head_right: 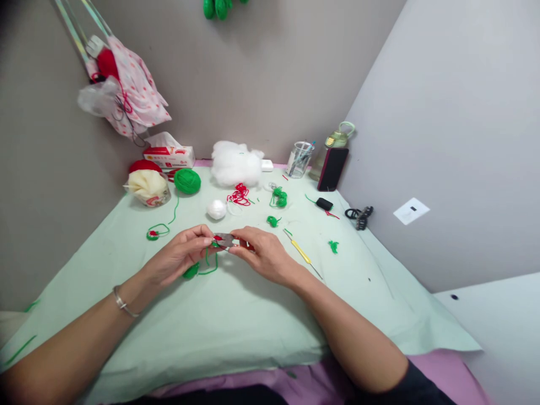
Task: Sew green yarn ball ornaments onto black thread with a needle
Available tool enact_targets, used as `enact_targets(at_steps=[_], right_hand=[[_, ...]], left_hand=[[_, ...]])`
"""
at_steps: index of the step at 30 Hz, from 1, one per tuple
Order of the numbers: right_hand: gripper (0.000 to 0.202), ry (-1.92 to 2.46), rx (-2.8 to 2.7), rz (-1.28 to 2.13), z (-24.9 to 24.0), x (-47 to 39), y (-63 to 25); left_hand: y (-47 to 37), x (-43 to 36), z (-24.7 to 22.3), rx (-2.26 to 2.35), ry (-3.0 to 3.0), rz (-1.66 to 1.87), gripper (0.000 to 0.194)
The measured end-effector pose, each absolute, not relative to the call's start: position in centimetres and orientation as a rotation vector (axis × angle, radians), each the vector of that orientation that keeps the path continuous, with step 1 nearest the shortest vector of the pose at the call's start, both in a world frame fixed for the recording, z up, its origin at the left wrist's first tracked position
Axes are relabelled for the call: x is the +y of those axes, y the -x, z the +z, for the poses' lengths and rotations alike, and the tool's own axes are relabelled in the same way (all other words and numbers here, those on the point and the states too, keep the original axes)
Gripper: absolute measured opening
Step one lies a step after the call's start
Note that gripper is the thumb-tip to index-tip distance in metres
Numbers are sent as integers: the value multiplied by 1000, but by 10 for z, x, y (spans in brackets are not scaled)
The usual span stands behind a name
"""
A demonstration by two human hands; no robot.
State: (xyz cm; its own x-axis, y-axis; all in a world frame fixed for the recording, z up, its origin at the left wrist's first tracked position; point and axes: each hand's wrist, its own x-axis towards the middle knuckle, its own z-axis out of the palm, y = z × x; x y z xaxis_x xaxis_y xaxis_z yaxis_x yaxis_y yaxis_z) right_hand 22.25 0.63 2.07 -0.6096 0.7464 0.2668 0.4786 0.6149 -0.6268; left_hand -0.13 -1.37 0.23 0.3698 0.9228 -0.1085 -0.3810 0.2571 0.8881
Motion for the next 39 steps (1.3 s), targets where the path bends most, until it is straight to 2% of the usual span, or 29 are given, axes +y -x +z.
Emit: enact_targets(at_steps=[15, 21, 23, 25, 29, 31, 33, 37, 39], right_hand=[[15, 981, -2261, 806, 21, 2, -220], [23, 980, -2107, 1030, 20, 8, -222], [32, 1073, -1993, 952, 22, 19, -234], [36, 1268, -1907, 711, 25, 35, -257], [30, 1896, -1959, 90, 25, 65, -313], [29, 2034, -2029, -105, 22, 73, -327], [25, 1963, -2111, -109, 19, 72, -325], [21, 1622, -2293, 234, 19, 53, -288], [21, 1528, -2424, 269, 20, 41, -266]], left_hand=[[0, -14, -3, 771, -951, 982, 21], [-3, -15, 1, 812, -976, 946, 22], [-1, -15, 5, 825, -958, 962, 22], [6, -13, 10, 872, -949, 1018, 22], [34, -2, 21, 1112, -1067, 1248, 20], [51, 4, 25, 1268, -1174, 1343, 19], [65, 9, 27, 1435, -1270, 1365, 16], [80, 15, 21, 1818, -1542, 1195, 11], [78, 17, 14, 1958, -1750, 1107, 13]])
